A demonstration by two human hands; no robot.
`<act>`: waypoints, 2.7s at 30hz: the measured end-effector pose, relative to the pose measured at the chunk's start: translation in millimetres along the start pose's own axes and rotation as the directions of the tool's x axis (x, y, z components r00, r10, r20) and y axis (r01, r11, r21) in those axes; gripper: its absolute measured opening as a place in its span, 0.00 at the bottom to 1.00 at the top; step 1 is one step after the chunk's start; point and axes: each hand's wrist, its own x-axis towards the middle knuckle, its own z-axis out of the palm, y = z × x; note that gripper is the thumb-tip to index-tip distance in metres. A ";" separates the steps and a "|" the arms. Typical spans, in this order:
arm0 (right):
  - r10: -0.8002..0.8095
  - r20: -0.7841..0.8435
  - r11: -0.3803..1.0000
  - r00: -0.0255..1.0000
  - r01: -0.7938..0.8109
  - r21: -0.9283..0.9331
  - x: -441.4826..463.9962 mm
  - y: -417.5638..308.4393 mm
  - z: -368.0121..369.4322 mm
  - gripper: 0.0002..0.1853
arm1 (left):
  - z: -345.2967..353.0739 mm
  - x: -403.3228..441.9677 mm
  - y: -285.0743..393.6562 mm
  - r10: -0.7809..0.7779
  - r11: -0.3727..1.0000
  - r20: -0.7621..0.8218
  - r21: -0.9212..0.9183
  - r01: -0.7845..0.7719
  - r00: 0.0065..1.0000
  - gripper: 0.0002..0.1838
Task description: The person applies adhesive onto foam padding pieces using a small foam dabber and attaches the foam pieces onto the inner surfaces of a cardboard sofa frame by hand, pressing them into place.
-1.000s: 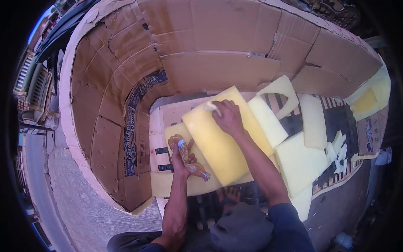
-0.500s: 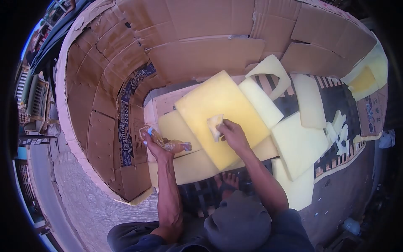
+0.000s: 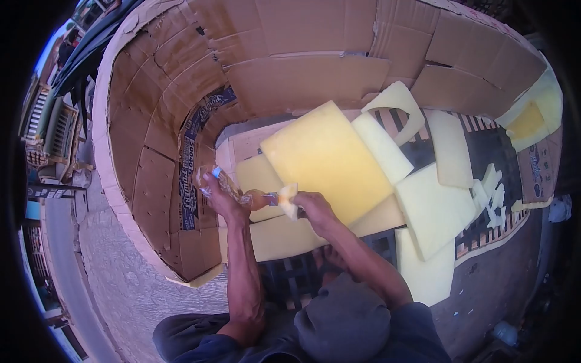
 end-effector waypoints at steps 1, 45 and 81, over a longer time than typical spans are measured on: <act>-0.001 0.009 1.000 1.000 0.001 -0.003 1.8 -5.1 3.3 0.17 | -4.4 4.9 -8.9 0.007 1.000 -0.006 -0.004 -0.007 1.000 0.30; -0.839 -0.161 0.073 0.520 -0.186 -0.980 -87.1 16.6 -179.8 0.18 | -18.1 -74.1 -106.5 -0.631 0.672 0.450 -0.088 0.735 0.631 0.30; -0.650 -0.595 0.636 0.474 -0.089 -0.766 -73.1 -4.8 -193.5 0.24 | -35.7 -47.2 -85.2 -0.592 0.804 0.458 0.401 0.440 0.664 0.32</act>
